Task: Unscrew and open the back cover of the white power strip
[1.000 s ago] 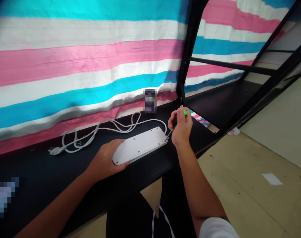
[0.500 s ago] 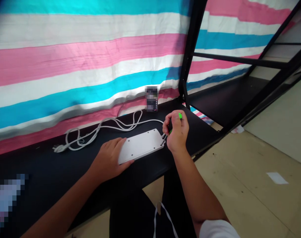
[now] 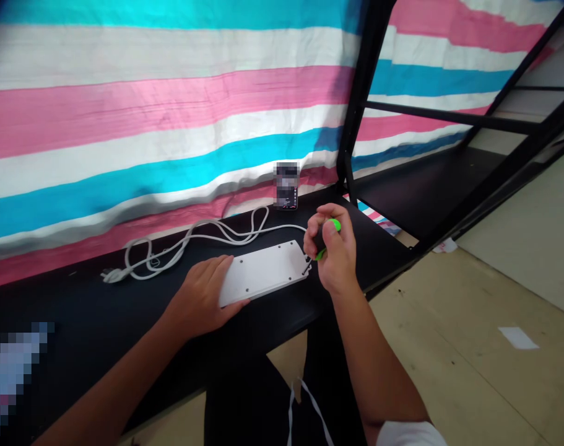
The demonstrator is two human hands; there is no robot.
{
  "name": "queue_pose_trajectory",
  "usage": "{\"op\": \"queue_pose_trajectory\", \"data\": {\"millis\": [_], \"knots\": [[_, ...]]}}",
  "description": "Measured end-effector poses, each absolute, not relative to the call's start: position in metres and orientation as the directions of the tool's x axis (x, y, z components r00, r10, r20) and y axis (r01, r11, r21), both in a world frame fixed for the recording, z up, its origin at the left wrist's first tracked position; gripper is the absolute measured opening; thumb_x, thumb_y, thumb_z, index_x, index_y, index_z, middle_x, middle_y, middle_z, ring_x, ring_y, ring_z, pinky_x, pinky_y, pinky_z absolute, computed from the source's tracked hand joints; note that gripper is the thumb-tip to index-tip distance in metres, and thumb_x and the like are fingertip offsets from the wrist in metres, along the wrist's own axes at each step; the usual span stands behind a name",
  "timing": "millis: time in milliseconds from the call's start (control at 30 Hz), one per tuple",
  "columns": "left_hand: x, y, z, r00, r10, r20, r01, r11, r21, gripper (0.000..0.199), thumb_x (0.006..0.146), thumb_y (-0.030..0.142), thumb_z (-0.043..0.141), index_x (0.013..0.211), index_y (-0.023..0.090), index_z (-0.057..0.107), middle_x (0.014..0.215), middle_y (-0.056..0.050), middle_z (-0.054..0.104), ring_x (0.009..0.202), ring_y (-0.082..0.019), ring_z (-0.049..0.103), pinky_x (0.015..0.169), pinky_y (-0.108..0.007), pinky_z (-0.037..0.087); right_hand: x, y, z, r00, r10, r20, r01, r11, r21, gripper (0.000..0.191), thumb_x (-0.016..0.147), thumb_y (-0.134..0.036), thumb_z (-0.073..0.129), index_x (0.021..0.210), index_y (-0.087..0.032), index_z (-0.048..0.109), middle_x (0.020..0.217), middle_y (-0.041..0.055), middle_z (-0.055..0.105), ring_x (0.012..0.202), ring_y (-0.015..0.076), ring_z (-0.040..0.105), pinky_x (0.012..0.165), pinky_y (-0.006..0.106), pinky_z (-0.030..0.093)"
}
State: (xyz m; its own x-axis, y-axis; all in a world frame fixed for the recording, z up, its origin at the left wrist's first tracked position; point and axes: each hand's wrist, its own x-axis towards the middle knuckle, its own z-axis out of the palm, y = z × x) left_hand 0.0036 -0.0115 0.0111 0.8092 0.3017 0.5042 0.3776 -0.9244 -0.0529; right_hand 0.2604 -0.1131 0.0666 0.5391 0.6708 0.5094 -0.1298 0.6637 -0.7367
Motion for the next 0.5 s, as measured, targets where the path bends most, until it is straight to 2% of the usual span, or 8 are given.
{"op": "queue_pose_trajectory", "data": {"millis": [67,133,233,333,400,500], "knots": [[0.0031,-0.0112,0.0107,0.807,0.298,0.51,0.369,-0.928,-0.041,0.075,0.09,0.051,0.066,0.143,0.005,0.039,0.133,-0.027,0.057,0.122,-0.042,0.056,0.1,-0.058,0.047,0.2623,-0.1145,0.0667,0.494,0.696,0.522,-0.196,0.674,-0.713,0.036,0.085,-0.053,0.074,0.098,-0.028,0.051,0.077,-0.0063,0.052,0.047,0.0062,0.044,0.041,0.019,0.031],[0.0027,-0.0108,0.0102,0.803,0.303,0.513,0.369,-0.929,-0.03,0.075,0.09,0.051,0.067,0.142,0.005,0.039,0.133,-0.026,0.057,0.122,-0.042,0.056,0.101,-0.057,0.047,0.2636,-0.1162,0.067,0.454,0.711,0.538,-0.198,0.668,-0.717,0.035,0.086,-0.052,0.074,0.094,-0.027,0.051,0.08,-0.0049,0.055,0.05,0.0074,0.048,0.043,0.021,0.034],[0.0024,-0.0101,0.0097,0.802,0.309,0.51,0.371,-0.928,-0.022,0.076,0.089,0.052,0.068,0.142,0.005,0.04,0.133,-0.026,0.058,0.121,-0.041,0.057,0.101,-0.056,0.047,0.2635,-0.119,0.0686,0.407,0.755,0.514,-0.168,0.615,-0.771,0.035,0.092,-0.057,0.063,0.093,-0.022,0.059,0.084,0.0002,0.057,0.06,0.0106,0.055,0.049,0.025,0.042],[0.0026,-0.0096,0.0099,0.802,0.303,0.515,0.366,-0.93,-0.024,0.076,0.09,0.052,0.067,0.143,0.005,0.039,0.133,-0.025,0.059,0.122,-0.041,0.057,0.101,-0.056,0.048,0.2613,-0.1193,0.0698,0.406,0.776,0.482,-0.195,0.589,-0.784,0.044,0.094,-0.066,0.054,0.095,-0.023,0.059,0.075,-0.0008,0.053,0.057,0.0104,0.049,0.049,0.025,0.039],[0.0027,-0.0096,0.0102,0.802,0.294,0.521,0.362,-0.932,-0.031,0.076,0.09,0.052,0.066,0.143,0.004,0.039,0.132,-0.026,0.059,0.122,-0.041,0.057,0.101,-0.056,0.048,0.2595,-0.1182,0.0696,0.42,0.752,0.508,-0.21,0.625,-0.752,0.044,0.088,-0.069,0.061,0.096,-0.026,0.052,0.07,-0.0042,0.05,0.051,0.0092,0.043,0.045,0.022,0.033],[0.0025,-0.0099,0.0108,0.802,0.287,0.523,0.359,-0.933,-0.038,0.076,0.09,0.052,0.066,0.142,0.004,0.039,0.131,-0.026,0.059,0.121,-0.042,0.057,0.1,-0.056,0.048,0.2575,-0.1176,0.0694,0.438,0.702,0.562,-0.143,0.671,-0.727,0.04,0.084,-0.056,0.075,0.094,-0.027,0.048,0.077,-0.0048,0.054,0.052,0.0089,0.047,0.043,0.021,0.033]]}}
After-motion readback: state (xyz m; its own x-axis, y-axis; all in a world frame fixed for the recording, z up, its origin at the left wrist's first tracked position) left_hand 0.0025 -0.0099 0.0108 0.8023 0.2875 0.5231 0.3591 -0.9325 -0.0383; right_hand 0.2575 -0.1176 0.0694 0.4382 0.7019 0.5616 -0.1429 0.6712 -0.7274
